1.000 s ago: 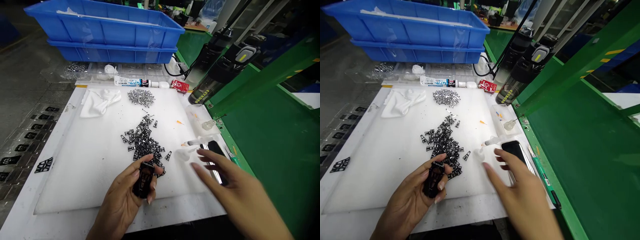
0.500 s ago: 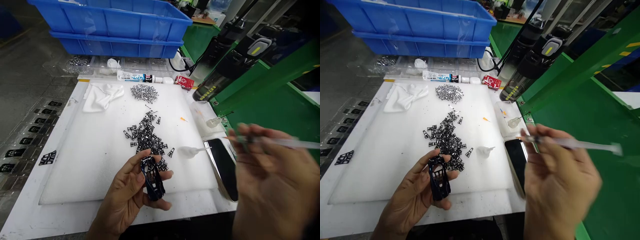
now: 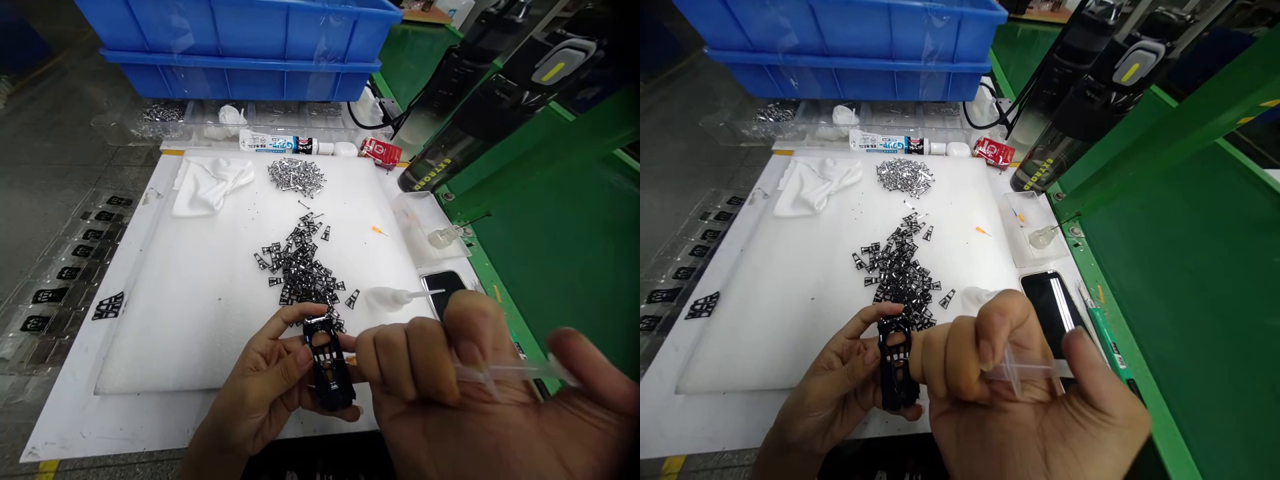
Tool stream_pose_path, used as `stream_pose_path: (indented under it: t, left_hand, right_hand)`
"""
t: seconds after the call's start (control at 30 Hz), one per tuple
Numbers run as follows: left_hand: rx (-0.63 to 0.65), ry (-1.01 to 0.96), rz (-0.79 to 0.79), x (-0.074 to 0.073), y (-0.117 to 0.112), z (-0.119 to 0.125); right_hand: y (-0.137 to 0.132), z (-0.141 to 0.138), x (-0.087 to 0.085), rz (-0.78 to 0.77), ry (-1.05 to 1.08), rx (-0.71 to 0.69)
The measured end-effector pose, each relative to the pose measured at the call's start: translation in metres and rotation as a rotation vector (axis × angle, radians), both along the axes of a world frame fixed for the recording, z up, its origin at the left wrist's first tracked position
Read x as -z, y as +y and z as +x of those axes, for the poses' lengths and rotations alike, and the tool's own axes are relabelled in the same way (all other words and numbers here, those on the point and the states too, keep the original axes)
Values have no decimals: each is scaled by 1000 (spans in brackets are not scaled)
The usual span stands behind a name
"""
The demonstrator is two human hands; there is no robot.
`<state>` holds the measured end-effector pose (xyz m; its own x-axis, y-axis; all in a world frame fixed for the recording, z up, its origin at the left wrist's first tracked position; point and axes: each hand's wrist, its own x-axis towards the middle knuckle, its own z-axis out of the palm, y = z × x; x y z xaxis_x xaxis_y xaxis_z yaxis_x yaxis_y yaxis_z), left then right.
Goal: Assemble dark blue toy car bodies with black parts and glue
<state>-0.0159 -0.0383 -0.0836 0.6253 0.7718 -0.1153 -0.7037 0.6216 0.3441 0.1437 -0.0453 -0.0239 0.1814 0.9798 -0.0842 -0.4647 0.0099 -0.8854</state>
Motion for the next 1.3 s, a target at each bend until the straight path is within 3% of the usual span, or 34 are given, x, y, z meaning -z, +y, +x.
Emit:
stream_pose_path:
  t: [0.07,0.13,0.3,0.53,0.73,0.97,1.3]
  left_hand:
    - [-9,15,-15,0,1,0]
    - [-13,30,-24,0,1,-1]
    - [-2,113,-62,-1,1,-2]
    - [12,133,-54,-5,3,-2]
    - [-3,139,-63,-3,3,-1]
    - [8,145,-37,-3,4,-2]
    - [4,115,-33,-2,5,-2]
  right_hand:
    - [6,-3,-2,-63,232,6]
    - [8,-3,-3,-91,306,-4]
    - [7,-2,2,-102,276,-53]
    - [10,-5,3,-22,147,-4]
    - [13,-8,4,2,165,-79]
    - [2,-3,11,-19,131,-31]
    - [9,-4,-3,-18,164,-65]
